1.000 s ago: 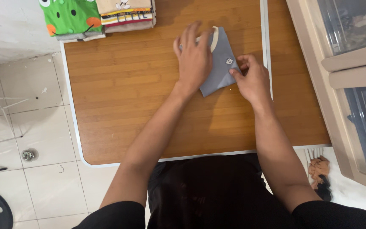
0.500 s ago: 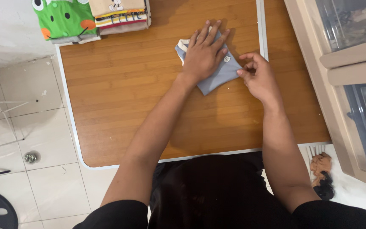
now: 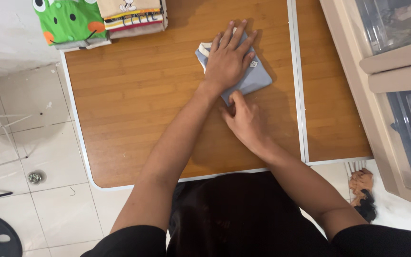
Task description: The person folds a blue baby garment on a table, places it onto a stack of folded items, and then sorts various other clothing items into a plastic storage bin.
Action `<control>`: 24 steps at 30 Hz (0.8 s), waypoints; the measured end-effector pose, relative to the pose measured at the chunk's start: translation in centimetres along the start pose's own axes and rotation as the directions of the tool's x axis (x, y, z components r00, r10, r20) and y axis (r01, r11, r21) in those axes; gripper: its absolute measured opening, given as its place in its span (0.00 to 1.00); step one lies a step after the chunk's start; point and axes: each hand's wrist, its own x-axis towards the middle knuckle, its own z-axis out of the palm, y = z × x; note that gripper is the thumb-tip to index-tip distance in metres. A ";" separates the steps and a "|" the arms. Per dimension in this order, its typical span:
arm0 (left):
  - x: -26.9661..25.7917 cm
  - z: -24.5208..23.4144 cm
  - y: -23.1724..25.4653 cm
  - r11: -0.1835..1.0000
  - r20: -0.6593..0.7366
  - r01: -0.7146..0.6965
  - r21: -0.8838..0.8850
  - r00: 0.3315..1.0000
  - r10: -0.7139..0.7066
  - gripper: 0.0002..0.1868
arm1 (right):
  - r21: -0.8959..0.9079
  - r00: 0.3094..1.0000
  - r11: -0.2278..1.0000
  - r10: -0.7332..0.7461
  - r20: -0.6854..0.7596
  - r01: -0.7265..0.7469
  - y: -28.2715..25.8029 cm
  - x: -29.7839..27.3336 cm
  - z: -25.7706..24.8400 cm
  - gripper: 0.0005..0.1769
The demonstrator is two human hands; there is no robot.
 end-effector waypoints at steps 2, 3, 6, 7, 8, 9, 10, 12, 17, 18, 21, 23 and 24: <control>0.0 0.1 -0.1 1.000 -0.015 -0.007 0.009 1.000 0.007 0.27 | 0.012 0.999 1.000 -0.013 -0.039 0.014 0.1 0.0 0.7 0.12; 0.2 0.1 -0.1 1.000 -0.026 0.005 0.012 1.000 -0.005 0.27 | 0.031 0.998 0.999 -0.011 -0.054 0.012 0.3 -0.2 0.9 0.11; 0.0 0.7 0.0 0.999 -0.061 0.053 0.012 0.997 -0.052 0.27 | 0.068 0.999 0.998 0.006 -0.044 -0.003 0.9 -0.5 1.6 0.11; 0.0 0.9 0.1 0.997 -0.082 0.071 0.011 0.994 -0.069 0.27 | 0.076 0.999 0.997 0.014 -0.036 -0.011 1.1 -0.5 1.6 0.11; 0.1 1.1 0.2 0.996 -0.103 0.088 0.011 0.991 -0.086 0.26 | 0.089 0.999 0.996 0.000 -0.046 0.005 1.5 -0.5 1.5 0.11; 0.2 1.2 0.2 0.993 -0.113 0.118 0.003 0.987 -0.116 0.27 | 0.104 0.998 0.994 -0.017 -0.055 0.023 1.8 -0.4 1.1 0.11; 0.3 1.2 0.3 0.989 -0.123 0.147 -0.005 0.982 -0.146 0.27 | 0.118 0.997 0.992 -0.034 -0.064 0.041 2.0 -0.2 0.7 0.11; 0.4 1.0 0.4 0.987 -0.159 0.159 -0.015 0.974 -0.159 0.26 | 0.151 0.997 0.986 0.064 0.035 -0.068 2.6 0.6 -0.6 0.10; -1.0 -0.8 0.5 0.997 -0.120 0.002 -0.074 0.993 -0.011 0.22 | 0.115 0.988 0.993 0.033 -0.150 -0.016 2.4 2.1 -3.0 0.10; -1.2 -1.1 0.2 0.997 -0.101 -0.026 -0.072 0.995 0.019 0.21 | 0.006 0.959 0.987 -0.155 -0.239 0.161 2.5 2.3 -3.3 0.12; -2.1 -1.4 -0.2 0.993 -0.063 -0.081 -0.082 0.995 0.076 0.19 | -0.002 0.943 0.963 -0.263 -0.204 0.268 2.9 2.8 -3.1 0.16; -2.2 -1.6 -0.2 0.989 -0.082 -0.098 -0.107 0.993 0.090 0.21 | 0.027 0.962 0.973 -0.223 -0.155 0.230 3.0 3.1 -2.5 0.15; -1.9 -1.7 -0.3 0.990 -0.083 -0.098 -0.102 0.992 0.090 0.20 | 0.001 0.964 0.976 -0.216 -0.155 0.219 3.1 3.0 -2.2 0.14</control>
